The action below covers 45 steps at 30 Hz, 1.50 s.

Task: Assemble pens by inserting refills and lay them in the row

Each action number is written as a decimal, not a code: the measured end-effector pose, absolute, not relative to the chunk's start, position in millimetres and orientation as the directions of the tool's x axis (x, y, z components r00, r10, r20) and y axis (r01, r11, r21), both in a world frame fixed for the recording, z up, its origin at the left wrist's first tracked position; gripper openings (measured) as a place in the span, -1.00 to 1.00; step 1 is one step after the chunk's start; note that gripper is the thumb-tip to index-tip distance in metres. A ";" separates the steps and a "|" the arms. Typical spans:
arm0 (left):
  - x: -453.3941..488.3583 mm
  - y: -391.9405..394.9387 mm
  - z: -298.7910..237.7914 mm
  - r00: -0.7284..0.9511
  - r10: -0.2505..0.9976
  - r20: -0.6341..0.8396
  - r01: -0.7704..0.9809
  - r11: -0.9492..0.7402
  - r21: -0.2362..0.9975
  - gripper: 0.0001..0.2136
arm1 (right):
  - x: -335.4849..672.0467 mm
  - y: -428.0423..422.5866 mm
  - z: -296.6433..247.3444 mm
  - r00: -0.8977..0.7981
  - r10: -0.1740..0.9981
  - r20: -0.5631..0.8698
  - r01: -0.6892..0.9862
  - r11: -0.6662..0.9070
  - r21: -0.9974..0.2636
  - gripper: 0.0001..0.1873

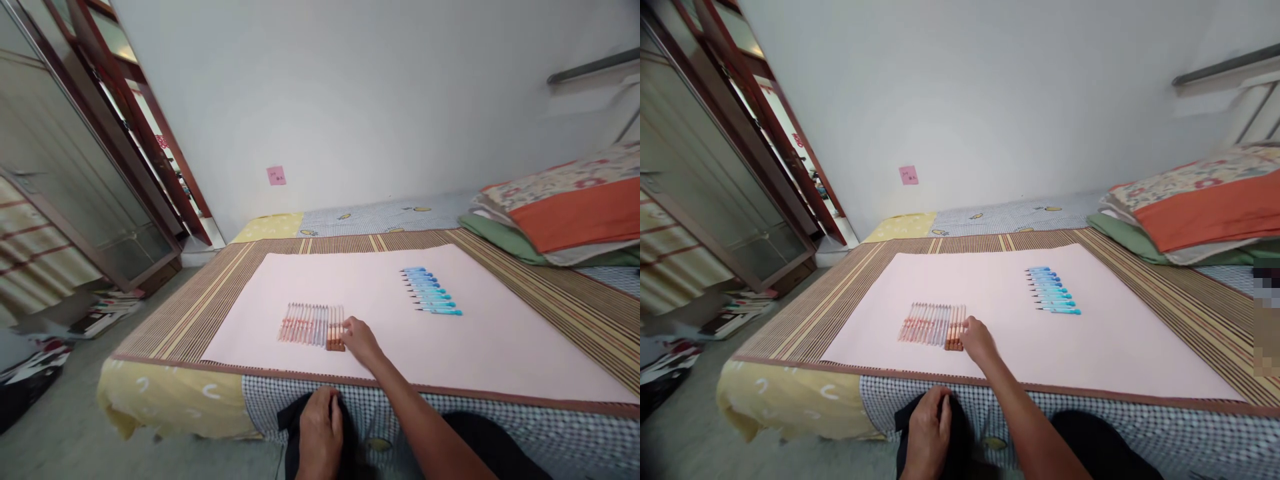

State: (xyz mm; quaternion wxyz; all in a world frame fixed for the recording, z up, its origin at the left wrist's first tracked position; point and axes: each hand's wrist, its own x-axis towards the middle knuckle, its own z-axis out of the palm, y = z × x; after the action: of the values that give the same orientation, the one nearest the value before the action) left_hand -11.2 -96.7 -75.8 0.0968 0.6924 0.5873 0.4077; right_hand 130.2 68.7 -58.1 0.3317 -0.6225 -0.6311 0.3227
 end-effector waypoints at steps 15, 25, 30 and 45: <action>-10.9 -95.9 -74.3 -0.027 0.903 0.428 0.735 -0.272 0.621 -0.76 | 168.7 19.8 -60.4 -0.040 0.984 0.171 0.440 0.171 -0.882 -0.75; -10.8 -95.8 -71.6 -0.027 0.896 0.442 0.748 -0.275 0.604 -0.77 | 230.3 -38.7 -79.7 0.063 0.902 0.428 0.526 0.334 -0.782 -0.77; -11.9 -95.6 -72.2 -0.006 0.888 0.459 0.788 -0.279 0.549 -0.75 | 247.1 -46.7 -93.9 0.098 0.817 0.568 0.605 0.404 -0.686 -0.81; -10.3 -137.3 -69.5 0.063 0.969 0.240 0.971 -0.115 0.211 -0.56 | 251.1 -73.5 -88.7 0.096 0.786 0.610 0.576 0.456 -0.678 -0.84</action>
State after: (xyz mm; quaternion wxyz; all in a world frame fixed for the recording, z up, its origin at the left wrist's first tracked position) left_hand -10.3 -137.3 -69.5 -0.0029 0.7290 0.6651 0.1619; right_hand 251.1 -73.5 -88.7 0.5346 -0.5119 -0.6652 0.0986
